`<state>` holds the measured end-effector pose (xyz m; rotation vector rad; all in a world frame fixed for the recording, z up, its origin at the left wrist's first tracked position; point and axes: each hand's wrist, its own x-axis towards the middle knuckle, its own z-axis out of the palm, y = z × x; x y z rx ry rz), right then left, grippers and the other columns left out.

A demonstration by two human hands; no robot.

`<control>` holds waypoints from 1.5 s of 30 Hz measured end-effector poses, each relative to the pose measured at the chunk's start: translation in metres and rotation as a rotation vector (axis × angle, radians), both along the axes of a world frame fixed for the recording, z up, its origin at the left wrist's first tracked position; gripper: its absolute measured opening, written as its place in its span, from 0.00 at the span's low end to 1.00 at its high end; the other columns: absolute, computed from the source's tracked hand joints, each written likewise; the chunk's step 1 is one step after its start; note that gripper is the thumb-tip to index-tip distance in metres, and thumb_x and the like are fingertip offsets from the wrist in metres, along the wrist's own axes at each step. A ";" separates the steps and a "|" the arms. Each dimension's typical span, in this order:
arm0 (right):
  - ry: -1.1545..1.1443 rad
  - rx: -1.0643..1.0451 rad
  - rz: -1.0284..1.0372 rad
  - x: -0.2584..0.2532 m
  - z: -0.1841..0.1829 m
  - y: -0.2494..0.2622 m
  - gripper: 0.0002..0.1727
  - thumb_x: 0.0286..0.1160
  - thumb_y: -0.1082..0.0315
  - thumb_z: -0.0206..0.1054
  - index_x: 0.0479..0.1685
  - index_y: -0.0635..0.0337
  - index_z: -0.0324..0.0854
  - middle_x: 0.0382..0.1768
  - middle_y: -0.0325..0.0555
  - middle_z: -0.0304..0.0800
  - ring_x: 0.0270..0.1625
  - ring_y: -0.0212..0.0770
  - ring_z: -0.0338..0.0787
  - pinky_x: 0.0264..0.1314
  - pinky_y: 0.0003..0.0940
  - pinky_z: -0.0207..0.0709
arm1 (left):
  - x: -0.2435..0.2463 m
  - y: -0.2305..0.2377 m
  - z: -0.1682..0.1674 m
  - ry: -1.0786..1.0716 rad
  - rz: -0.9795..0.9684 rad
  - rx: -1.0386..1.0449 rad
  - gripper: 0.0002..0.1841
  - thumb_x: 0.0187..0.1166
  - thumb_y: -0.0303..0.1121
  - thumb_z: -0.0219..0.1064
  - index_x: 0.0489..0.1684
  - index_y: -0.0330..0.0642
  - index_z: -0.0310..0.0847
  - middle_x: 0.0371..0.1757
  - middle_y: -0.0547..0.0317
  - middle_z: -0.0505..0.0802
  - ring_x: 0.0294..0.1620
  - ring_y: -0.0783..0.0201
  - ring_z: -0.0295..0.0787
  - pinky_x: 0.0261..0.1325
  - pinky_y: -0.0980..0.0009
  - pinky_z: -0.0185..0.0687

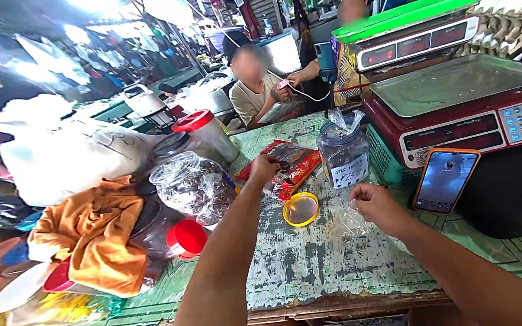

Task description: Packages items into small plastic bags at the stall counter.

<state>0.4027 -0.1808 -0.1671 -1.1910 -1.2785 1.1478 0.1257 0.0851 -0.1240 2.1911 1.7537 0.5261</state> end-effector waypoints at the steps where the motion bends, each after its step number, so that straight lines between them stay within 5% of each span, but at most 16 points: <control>1: 0.001 0.001 -0.008 0.000 0.001 0.000 0.02 0.78 0.73 0.67 0.42 0.62 0.82 0.24 0.38 0.80 0.21 0.28 0.74 0.24 0.23 0.67 | 0.002 -0.003 0.004 -0.066 0.002 0.002 0.12 0.80 0.31 0.69 0.57 0.40 0.90 0.55 0.42 0.94 0.58 0.43 0.92 0.66 0.37 0.81; 8: 0.062 -0.033 -0.031 -0.006 -0.001 0.000 0.03 0.82 0.74 0.62 0.40 0.64 0.79 0.24 0.41 0.78 0.20 0.30 0.72 0.24 0.25 0.67 | 0.028 -0.082 0.046 -0.586 -0.233 -0.101 0.11 0.83 0.26 0.66 0.59 0.36 0.84 0.51 0.52 0.93 0.43 0.65 0.91 0.50 0.66 0.89; 12: -0.063 -0.064 -0.049 -0.018 0.008 0.005 0.05 0.82 0.71 0.64 0.47 0.63 0.81 0.30 0.44 0.81 0.23 0.33 0.75 0.27 0.29 0.72 | 0.040 -0.140 0.062 -0.785 -0.432 -0.167 0.11 0.82 0.21 0.65 0.59 0.36 0.83 0.51 0.53 0.93 0.45 0.63 0.93 0.52 0.65 0.91; 15: -0.223 -0.075 -0.117 -0.024 0.011 0.017 0.09 0.78 0.68 0.67 0.47 0.65 0.85 0.31 0.50 0.84 0.25 0.42 0.79 0.28 0.41 0.75 | 0.048 -0.181 0.060 -0.839 -0.567 -0.169 0.12 0.80 0.21 0.65 0.58 0.36 0.85 0.49 0.54 0.94 0.45 0.64 0.93 0.51 0.66 0.92; 20: -0.235 -0.130 -0.174 -0.041 0.001 0.034 0.10 0.74 0.68 0.71 0.47 0.65 0.84 0.32 0.51 0.84 0.27 0.43 0.78 0.28 0.43 0.73 | 0.075 -0.227 0.030 -0.814 -0.557 0.014 0.13 0.79 0.21 0.68 0.59 0.32 0.86 0.50 0.51 0.95 0.46 0.61 0.95 0.53 0.61 0.94; 23: -0.201 -0.111 -0.159 -0.045 -0.012 0.035 0.10 0.75 0.69 0.73 0.44 0.69 0.83 0.36 0.56 0.88 0.37 0.48 0.86 0.43 0.51 0.82 | 0.084 -0.248 0.006 -0.883 -0.514 0.016 0.14 0.80 0.22 0.67 0.62 0.37 0.84 0.52 0.53 0.94 0.44 0.63 0.94 0.50 0.63 0.93; 26: -0.044 -0.173 -0.115 -0.043 -0.014 0.031 0.09 0.82 0.69 0.66 0.51 0.65 0.81 0.31 0.47 0.82 0.21 0.35 0.73 0.22 0.34 0.70 | 0.084 -0.258 -0.013 -0.961 -0.511 -0.026 0.16 0.82 0.22 0.66 0.65 0.43 0.83 0.52 0.55 0.93 0.42 0.66 0.92 0.47 0.68 0.91; 28: 0.117 -0.239 -0.058 -0.035 -0.009 0.029 0.10 0.86 0.69 0.60 0.59 0.62 0.78 0.29 0.43 0.82 0.18 0.31 0.72 0.17 0.26 0.67 | 0.084 -0.254 -0.021 -1.025 -0.482 -0.075 0.15 0.82 0.22 0.65 0.65 0.42 0.83 0.52 0.55 0.93 0.43 0.65 0.92 0.48 0.67 0.91; 32: 0.236 -0.283 0.009 -0.021 -0.003 0.028 0.11 0.87 0.66 0.58 0.59 0.59 0.80 0.31 0.40 0.83 0.23 0.31 0.77 0.21 0.24 0.69 | 0.079 -0.240 -0.035 -1.050 -0.374 -0.136 0.14 0.83 0.23 0.66 0.63 0.43 0.84 0.52 0.54 0.94 0.43 0.64 0.93 0.49 0.65 0.92; 38: 0.131 -0.239 -0.054 -0.024 -0.010 0.031 0.07 0.84 0.67 0.66 0.47 0.62 0.81 0.23 0.40 0.76 0.15 0.31 0.68 0.17 0.25 0.65 | 0.073 -0.230 -0.045 -1.013 -0.270 -0.101 0.13 0.83 0.24 0.66 0.64 0.41 0.82 0.53 0.53 0.93 0.45 0.63 0.94 0.51 0.64 0.92; 45: 0.198 -0.300 -0.059 -0.028 -0.013 0.031 0.11 0.89 0.62 0.60 0.54 0.60 0.81 0.21 0.38 0.73 0.15 0.30 0.67 0.16 0.24 0.65 | 0.089 -0.244 -0.045 -1.082 -0.389 -0.088 0.13 0.85 0.24 0.63 0.65 0.38 0.82 0.56 0.50 0.93 0.48 0.59 0.93 0.54 0.60 0.92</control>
